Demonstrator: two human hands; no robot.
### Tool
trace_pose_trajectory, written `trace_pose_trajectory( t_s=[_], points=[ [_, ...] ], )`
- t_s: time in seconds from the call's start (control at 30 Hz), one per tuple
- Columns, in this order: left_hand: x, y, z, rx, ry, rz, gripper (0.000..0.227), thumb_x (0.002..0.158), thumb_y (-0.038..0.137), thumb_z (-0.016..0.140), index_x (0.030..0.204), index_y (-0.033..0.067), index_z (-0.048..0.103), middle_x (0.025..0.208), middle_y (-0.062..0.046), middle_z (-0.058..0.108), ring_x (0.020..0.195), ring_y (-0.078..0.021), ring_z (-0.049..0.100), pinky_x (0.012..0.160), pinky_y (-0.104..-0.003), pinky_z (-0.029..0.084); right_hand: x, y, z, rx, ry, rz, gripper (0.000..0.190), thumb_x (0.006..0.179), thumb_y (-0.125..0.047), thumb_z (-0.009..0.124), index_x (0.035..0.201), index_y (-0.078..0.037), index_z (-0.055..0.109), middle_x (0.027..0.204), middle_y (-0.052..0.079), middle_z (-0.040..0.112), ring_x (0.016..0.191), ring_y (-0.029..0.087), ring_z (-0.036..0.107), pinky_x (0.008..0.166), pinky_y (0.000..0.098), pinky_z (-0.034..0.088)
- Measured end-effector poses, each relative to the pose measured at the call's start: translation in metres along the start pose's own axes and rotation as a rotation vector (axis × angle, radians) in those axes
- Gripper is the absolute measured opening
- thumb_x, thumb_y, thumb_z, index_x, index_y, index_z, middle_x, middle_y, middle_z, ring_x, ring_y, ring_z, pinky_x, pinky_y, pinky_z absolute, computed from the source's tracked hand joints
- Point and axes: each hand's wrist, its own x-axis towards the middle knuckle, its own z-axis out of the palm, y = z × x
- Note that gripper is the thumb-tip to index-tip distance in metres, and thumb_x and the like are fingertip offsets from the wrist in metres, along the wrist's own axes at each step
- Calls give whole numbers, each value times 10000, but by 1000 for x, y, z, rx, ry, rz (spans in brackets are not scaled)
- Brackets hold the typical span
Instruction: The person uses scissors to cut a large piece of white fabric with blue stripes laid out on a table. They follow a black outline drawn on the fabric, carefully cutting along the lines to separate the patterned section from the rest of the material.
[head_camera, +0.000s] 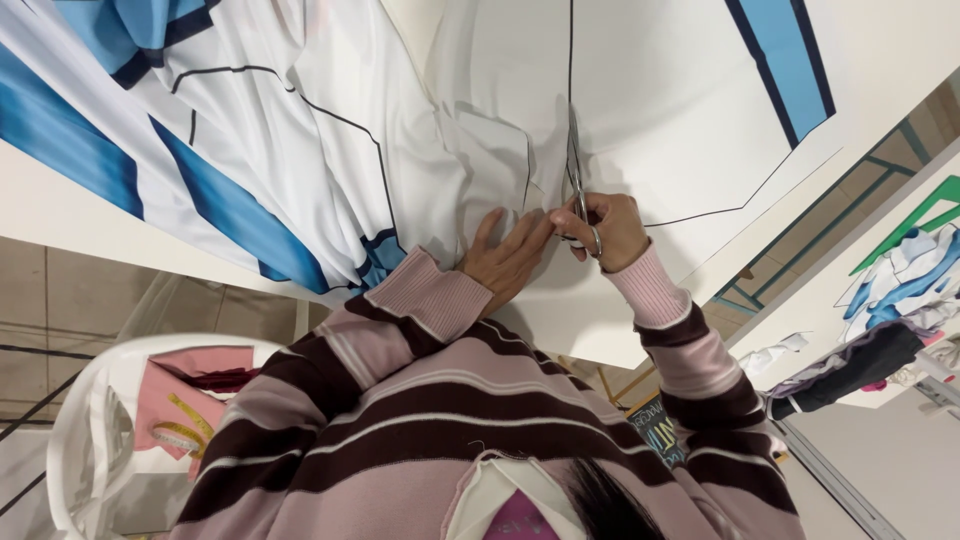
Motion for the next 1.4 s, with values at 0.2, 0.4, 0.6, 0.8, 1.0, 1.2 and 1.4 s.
trace_pose_trajectory(
  t_s=[0.2,0.4,0.6,0.8,1.0,1.2,1.4],
  points=[
    [0,-1,0,1,15,15,439,1039,202,632,1431,6,612,1556,-93,464,1453,-229,363,1182,-533,326,6,2,1,-34,20,-32,310,914,-264,767,856,36,717,679,67,684,489,95,558,404,249,441],
    [1,-3,-6,5,-19,43,423,1026,192,624,1404,2,625,1555,-105,471,1450,-244,375,1169,-544,334,4,1,3,-24,55,21,287,898,-237,788,841,36,719,657,67,661,461,92,526,398,246,423],
    [3,-4,-11,23,-5,38,433,1035,199,617,1420,3,622,1556,-101,473,1447,-245,378,1173,-540,330,3,-1,3,-31,62,48,280,892,-225,803,829,33,714,639,68,662,451,93,523,393,243,419],
    [6,-7,-20,28,-33,55,450,1027,216,617,1424,4,617,1550,-110,483,1446,-250,379,1172,-541,327,12,-2,1,-6,38,-17,306,911,-261,774,842,30,712,674,68,686,481,94,563,396,243,434],
    [1,-4,-9,-7,-30,43,455,1030,212,626,1437,9,607,1530,-107,494,1450,-249,367,1184,-547,315,19,-11,1,14,30,-69,348,919,-310,766,857,27,707,673,67,678,480,105,576,408,247,439],
    [0,-2,-5,12,-31,29,461,1028,210,627,1447,19,592,1536,-85,496,1455,-230,363,1190,-535,309,21,-10,2,5,53,-46,329,911,-285,781,842,29,709,637,59,634,450,101,538,390,243,408],
    [0,-1,-4,30,-12,13,464,1047,230,614,1467,33,587,1544,-72,485,1456,-221,352,1194,-523,306,22,-9,1,-1,65,-5,293,898,-244,789,830,31,713,642,62,667,441,100,530,378,244,407]
  ],
)
